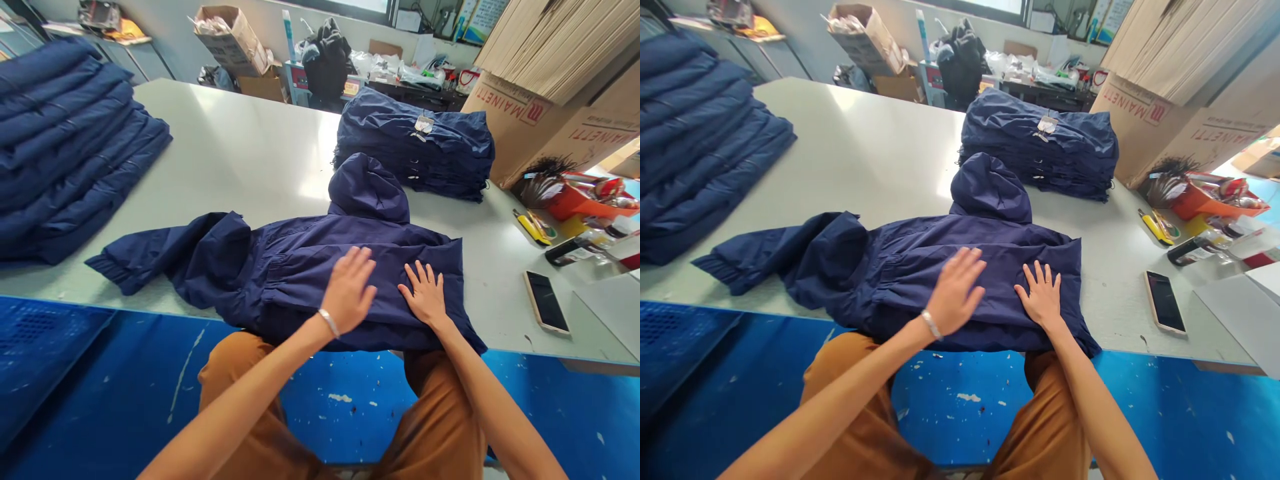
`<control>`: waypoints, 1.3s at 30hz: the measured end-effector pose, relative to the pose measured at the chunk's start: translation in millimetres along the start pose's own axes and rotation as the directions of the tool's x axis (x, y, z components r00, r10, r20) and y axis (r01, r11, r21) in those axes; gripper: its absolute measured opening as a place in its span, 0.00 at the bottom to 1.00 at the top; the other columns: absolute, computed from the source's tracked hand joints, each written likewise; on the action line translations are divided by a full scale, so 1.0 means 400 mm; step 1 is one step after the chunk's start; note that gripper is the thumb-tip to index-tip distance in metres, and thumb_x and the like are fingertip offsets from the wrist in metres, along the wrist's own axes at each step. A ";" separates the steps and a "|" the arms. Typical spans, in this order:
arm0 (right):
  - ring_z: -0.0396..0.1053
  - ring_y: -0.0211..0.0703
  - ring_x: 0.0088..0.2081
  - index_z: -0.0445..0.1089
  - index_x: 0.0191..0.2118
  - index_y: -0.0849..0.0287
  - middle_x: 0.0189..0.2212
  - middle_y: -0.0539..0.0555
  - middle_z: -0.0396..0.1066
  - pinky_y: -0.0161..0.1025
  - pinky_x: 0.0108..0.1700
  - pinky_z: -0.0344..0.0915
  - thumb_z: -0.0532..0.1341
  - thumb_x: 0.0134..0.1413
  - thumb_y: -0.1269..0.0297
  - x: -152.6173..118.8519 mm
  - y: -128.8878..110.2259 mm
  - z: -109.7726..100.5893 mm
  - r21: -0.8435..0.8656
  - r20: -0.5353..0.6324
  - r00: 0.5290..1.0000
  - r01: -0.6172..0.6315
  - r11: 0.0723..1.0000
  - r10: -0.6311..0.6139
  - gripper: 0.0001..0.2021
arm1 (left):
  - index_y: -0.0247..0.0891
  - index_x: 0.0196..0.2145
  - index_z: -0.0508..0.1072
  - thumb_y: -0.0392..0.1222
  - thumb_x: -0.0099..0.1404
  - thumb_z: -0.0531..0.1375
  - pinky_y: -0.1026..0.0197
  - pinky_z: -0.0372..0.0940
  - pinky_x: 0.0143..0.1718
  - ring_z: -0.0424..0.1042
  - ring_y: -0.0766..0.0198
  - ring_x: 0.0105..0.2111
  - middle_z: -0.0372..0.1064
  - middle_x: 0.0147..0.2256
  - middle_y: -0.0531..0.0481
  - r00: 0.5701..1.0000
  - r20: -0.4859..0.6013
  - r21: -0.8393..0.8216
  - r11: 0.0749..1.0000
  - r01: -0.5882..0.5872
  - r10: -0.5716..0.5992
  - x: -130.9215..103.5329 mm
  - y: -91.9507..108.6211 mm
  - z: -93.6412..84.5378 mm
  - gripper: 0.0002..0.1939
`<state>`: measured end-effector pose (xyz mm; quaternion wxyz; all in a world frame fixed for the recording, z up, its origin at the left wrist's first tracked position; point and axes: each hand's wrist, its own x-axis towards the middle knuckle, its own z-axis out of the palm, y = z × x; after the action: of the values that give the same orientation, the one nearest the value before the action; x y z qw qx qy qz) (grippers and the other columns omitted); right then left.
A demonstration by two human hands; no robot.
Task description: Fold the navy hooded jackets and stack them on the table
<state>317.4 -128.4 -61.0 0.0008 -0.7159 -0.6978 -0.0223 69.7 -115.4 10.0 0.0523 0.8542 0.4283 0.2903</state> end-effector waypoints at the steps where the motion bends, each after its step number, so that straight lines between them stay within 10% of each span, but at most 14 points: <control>1: 0.40 0.59 0.71 0.49 0.71 0.47 0.72 0.54 0.44 0.66 0.67 0.44 0.44 0.68 0.45 0.001 -0.002 0.006 0.006 0.004 1.000 -0.001 1.000 0.001 0.30 | 0.38 0.63 0.64 0.43 0.70 0.52 0.47 0.45 0.69 0.44 0.54 0.70 0.53 0.68 0.45 0.993 0.090 -0.013 0.997 -0.080 0.081 0.013 0.038 0.043 0.26; 3: 0.40 0.58 0.71 0.48 0.71 0.47 0.72 0.53 0.43 0.66 0.67 0.44 0.44 0.69 0.47 0.002 -0.001 0.013 0.022 0.004 1.000 0.001 1.000 -0.001 0.30 | 0.38 0.66 0.60 0.47 0.71 0.50 0.47 0.42 0.70 0.42 0.55 0.71 0.49 0.69 0.47 0.969 0.206 -0.027 0.991 -0.135 0.137 0.035 0.086 0.129 0.28; 8: 0.40 0.58 0.71 0.50 0.71 0.47 0.72 0.53 0.44 0.65 0.68 0.43 0.44 0.68 0.46 0.004 0.007 0.015 0.054 -0.007 1.000 -0.013 0.998 0.014 0.29 | 0.42 0.67 0.60 0.55 0.73 0.46 0.40 0.38 0.70 0.47 0.52 0.70 0.52 0.68 0.48 0.938 0.320 0.086 0.990 0.110 -0.132 0.057 0.054 0.244 0.30; 20: 0.41 0.58 0.71 0.50 0.71 0.47 0.72 0.53 0.44 0.64 0.68 0.44 0.46 0.68 0.44 0.004 0.004 0.006 0.060 0.012 0.999 -0.032 0.998 0.031 0.30 | 0.35 0.69 0.57 0.54 0.72 0.45 0.45 0.44 0.69 0.44 0.48 0.70 0.49 0.69 0.46 0.866 0.223 0.335 0.869 0.363 -0.448 -0.033 -0.291 0.059 0.33; 31: 0.41 0.57 0.71 0.50 0.71 0.46 0.72 0.52 0.45 0.63 0.68 0.44 0.46 0.67 0.43 0.014 0.008 0.005 0.080 0.044 0.999 -0.031 0.996 0.028 0.31 | 0.33 0.69 0.57 0.54 0.72 0.45 0.45 0.46 0.69 0.47 0.47 0.69 0.49 0.69 0.44 0.878 0.216 0.350 0.873 0.338 -0.427 -0.035 -0.296 0.063 0.34; 39: 0.39 0.58 0.72 0.53 0.70 0.52 0.72 0.58 0.45 0.62 0.69 0.37 0.43 0.67 0.41 0.120 0.154 0.005 0.060 0.046 0.985 -0.171 0.983 0.168 0.33 | 0.35 0.68 0.57 0.54 0.71 0.45 0.44 0.47 0.68 0.48 0.46 0.69 0.50 0.69 0.44 0.890 0.194 0.337 0.880 0.334 -0.412 -0.036 -0.302 0.068 0.33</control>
<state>380.3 -82.1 -59.7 0.0116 -0.7727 -0.6345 0.0147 -7.0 -46.1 -59.7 0.0355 0.7833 0.6136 0.0928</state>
